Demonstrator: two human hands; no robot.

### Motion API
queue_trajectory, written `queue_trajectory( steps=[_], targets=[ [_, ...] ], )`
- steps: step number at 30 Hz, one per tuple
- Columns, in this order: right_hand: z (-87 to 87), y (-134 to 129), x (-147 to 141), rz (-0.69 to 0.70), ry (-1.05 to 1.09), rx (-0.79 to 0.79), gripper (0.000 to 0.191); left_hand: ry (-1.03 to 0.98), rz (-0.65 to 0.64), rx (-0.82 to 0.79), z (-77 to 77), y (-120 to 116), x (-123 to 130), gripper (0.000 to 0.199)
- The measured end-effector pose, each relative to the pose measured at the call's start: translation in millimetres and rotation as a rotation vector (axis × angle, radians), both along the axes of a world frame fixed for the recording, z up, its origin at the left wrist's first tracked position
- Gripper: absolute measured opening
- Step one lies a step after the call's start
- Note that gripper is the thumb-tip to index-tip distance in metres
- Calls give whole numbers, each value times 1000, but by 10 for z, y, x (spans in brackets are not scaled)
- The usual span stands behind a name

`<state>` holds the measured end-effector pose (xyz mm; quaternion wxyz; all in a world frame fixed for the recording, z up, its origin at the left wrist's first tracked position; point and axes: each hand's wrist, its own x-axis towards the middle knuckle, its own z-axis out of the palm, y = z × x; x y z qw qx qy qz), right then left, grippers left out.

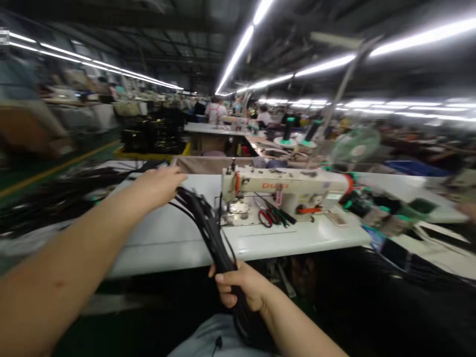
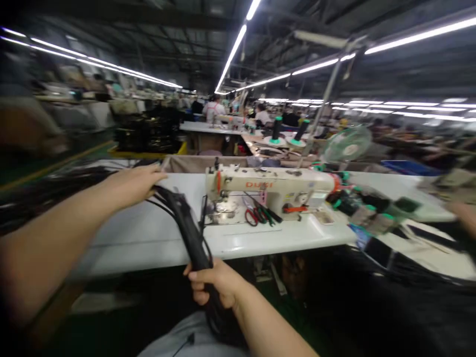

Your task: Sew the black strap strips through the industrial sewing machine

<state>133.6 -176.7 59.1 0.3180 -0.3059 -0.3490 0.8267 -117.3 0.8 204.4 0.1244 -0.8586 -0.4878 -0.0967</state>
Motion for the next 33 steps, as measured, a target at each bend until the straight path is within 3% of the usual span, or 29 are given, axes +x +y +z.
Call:
queue_trajectory(
  steps=[3, 5, 7, 8, 10, 12, 14, 16, 19, 23, 27, 30, 33],
  targets=[
    [-208, 55, -62, 28, -12, -101, 33, -91, 136, -37, -338, -108, -396, 50],
    [-289, 59, -42, 36, -37, -123, 34, -328, 159, -201, -603, -185, -470, 54],
    [-337, 45, -20, 29, -67, -121, 38, -626, 202, -496, -877, -325, -468, 40],
    [-354, 37, -16, 23, -85, -114, 39, -683, 218, -616, -1013, -429, -451, 31],
    [-380, 25, -27, 14, -124, -94, 42, -743, 199, -867, -1271, -700, -384, 42],
    [-394, 18, -56, 16, -158, -66, 42, -976, 85, -1473, -1503, -1012, -256, 54],
    [-394, 12, -94, 33, -178, -27, 40, -1178, -54, -1697, -1692, -1288, -54, 48],
    [-380, 2, -131, 73, -182, 14, 39, -1491, -216, -1693, -1821, -1468, 196, 49],
    [-349, -12, -165, 132, -194, 67, 46, -1969, -323, -1634, -1889, -1532, 557, 60],
    [-316, -3, -117, 149, -300, 139, 48, -2372, -240, -1478, -1812, -1415, 861, 43],
    [-203, 47, 70, 217, -506, 242, 35, -2418, -104, -1413, -1738, -1358, 1014, 29],
    [-8, 147, 264, 307, -695, 339, 20, -2368, -107, -1412, -1741, -1411, 1119, 33],
    [201, 326, 415, 412, -836, 412, 24, -2317, -135, -1398, -1742, -1494, 1218, 37]
  ],
)
